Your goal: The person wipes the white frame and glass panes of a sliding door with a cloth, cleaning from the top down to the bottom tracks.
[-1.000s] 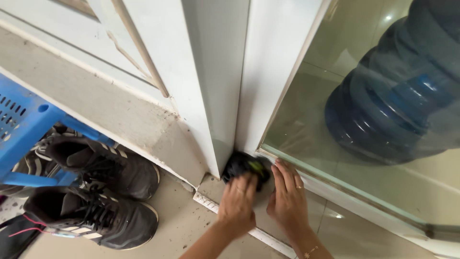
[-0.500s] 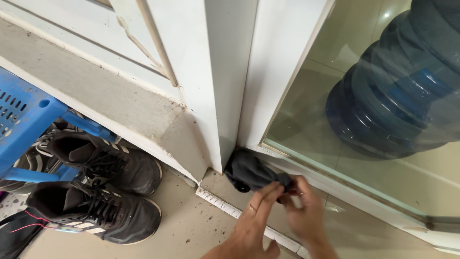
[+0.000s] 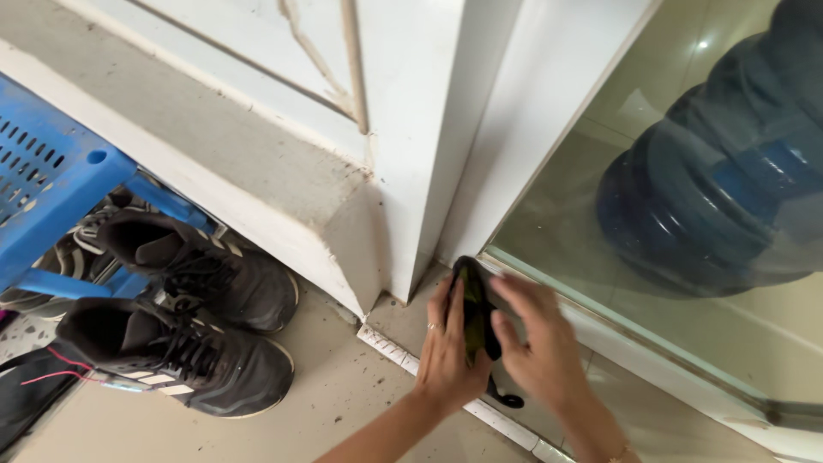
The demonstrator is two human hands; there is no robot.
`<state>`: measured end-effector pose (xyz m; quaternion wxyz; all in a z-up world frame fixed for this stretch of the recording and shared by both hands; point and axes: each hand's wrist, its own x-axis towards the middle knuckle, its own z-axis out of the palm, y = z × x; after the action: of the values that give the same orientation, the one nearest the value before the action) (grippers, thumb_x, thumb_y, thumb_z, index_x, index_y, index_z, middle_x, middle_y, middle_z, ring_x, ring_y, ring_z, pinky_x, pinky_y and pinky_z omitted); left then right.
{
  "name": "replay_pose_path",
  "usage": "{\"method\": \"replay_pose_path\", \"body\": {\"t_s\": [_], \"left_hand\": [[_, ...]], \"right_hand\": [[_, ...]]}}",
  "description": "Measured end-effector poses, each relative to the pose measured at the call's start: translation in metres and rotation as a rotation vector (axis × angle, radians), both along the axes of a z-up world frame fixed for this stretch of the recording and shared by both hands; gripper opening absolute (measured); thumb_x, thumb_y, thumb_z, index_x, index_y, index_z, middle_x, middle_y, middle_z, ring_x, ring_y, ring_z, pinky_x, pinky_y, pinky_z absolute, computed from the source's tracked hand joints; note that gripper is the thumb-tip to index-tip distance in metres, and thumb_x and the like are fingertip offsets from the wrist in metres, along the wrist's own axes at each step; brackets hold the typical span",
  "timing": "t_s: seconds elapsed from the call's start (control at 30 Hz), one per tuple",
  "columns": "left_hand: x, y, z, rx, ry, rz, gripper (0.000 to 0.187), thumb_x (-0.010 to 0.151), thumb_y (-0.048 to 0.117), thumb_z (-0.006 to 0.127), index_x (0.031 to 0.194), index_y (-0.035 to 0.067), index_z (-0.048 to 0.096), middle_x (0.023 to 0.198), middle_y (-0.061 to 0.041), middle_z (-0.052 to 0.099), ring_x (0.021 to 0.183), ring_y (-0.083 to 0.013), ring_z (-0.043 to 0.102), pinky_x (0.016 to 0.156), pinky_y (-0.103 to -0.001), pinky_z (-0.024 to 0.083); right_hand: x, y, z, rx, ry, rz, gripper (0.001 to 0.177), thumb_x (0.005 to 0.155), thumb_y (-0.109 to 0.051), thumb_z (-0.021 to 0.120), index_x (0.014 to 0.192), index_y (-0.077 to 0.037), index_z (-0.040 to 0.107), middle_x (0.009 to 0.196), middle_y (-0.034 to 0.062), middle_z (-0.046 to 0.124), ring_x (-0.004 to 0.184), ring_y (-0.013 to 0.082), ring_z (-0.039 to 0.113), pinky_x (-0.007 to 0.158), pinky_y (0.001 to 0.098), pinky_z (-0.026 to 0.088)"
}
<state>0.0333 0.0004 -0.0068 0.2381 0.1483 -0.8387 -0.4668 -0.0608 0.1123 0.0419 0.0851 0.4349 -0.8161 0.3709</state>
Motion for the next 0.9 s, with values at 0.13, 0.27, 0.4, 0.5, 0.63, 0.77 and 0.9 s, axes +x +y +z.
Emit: {"method": "replay_pose_path", "body": {"t_s": [0.13,0.27,0.4,0.5,0.63,0.77,0.9], "left_hand": [[-0.016,-0.008,-0.009,-0.001,-0.122,-0.03,0.103,0.068,0.002,0.065,0.157,-0.006,0.014,0.161,-0.028,0.015,0.138,-0.0541,0.037,0.104,-0.047,0.048],[-0.031,-0.007,-0.016,0.048,-0.157,0.006,0.108,0.068,0.01,0.067,0.156,-0.011,0.009,0.161,-0.033,0.009,0.14,-0.053,0.033,0.105,-0.045,0.046],[-0.048,0.004,-0.024,0.169,-0.079,0.11,0.114,0.062,0.007,0.068,0.155,-0.012,0.005,0.152,-0.037,0.014,0.143,-0.0548,0.023,0.117,-0.049,0.032],[-0.066,0.021,-0.028,0.383,-0.015,0.219,0.113,0.061,0.006,0.063,0.158,-0.009,0.007,0.151,-0.035,0.019,0.145,-0.0527,0.025,0.122,-0.048,0.027],[-0.062,0.03,-0.038,0.19,-0.026,0.162,0.116,0.062,0.004,0.065,0.158,-0.012,0.0,0.156,-0.039,0.009,0.145,-0.0592,0.015,0.123,-0.051,0.022],[-0.054,0.019,-0.031,0.236,-0.087,0.037,0.117,0.065,0.007,0.067,0.158,-0.011,-0.002,0.158,-0.034,0.004,0.149,-0.0573,0.011,0.123,-0.047,0.023],[-0.07,0.001,-0.006,0.498,-0.059,0.198,0.126,0.058,0.011,0.077,0.155,-0.006,-0.002,0.159,-0.03,-0.008,0.149,-0.0499,0.013,0.121,-0.042,0.026]], "right_hand": [[-0.007,0.017,-0.006,-0.022,0.158,-0.124,0.041,0.088,-0.005,0.064,0.129,-0.005,0.062,0.13,0.0131,0.065,0.12,0.0341,0.061,0.098,0.0421,0.053],[-0.005,0.03,-0.02,0.113,0.189,-0.194,0.052,0.078,0.0,0.065,0.13,-0.002,0.062,0.126,0.0138,0.063,0.116,0.0369,0.059,0.097,0.0449,0.049],[-0.005,0.032,-0.032,0.134,0.221,-0.192,0.058,0.073,0.004,0.064,0.13,0.0,0.062,0.128,0.0133,0.062,0.113,0.0381,0.058,0.099,0.0452,0.048],[-0.005,0.03,-0.039,0.108,0.28,-0.191,0.057,0.072,0.005,0.062,0.129,0.003,0.061,0.129,0.0156,0.061,0.117,0.0385,0.058,0.102,0.0459,0.046],[0.0,0.026,-0.045,0.1,0.339,-0.19,0.058,0.073,0.003,0.063,0.131,0.007,0.059,0.129,0.0172,0.06,0.119,0.0352,0.059,0.103,0.0481,0.044],[0.0,0.025,-0.046,0.122,0.327,-0.216,0.062,0.07,0.008,0.059,0.133,0.007,0.058,0.131,0.0179,0.06,0.119,0.0341,0.059,0.103,0.0473,0.044],[0.0,0.029,-0.043,0.176,0.334,-0.21,0.067,0.066,0.009,0.056,0.133,0.008,0.058,0.13,0.0198,0.06,0.118,0.0364,0.058,0.104,0.0477,0.044]]}}
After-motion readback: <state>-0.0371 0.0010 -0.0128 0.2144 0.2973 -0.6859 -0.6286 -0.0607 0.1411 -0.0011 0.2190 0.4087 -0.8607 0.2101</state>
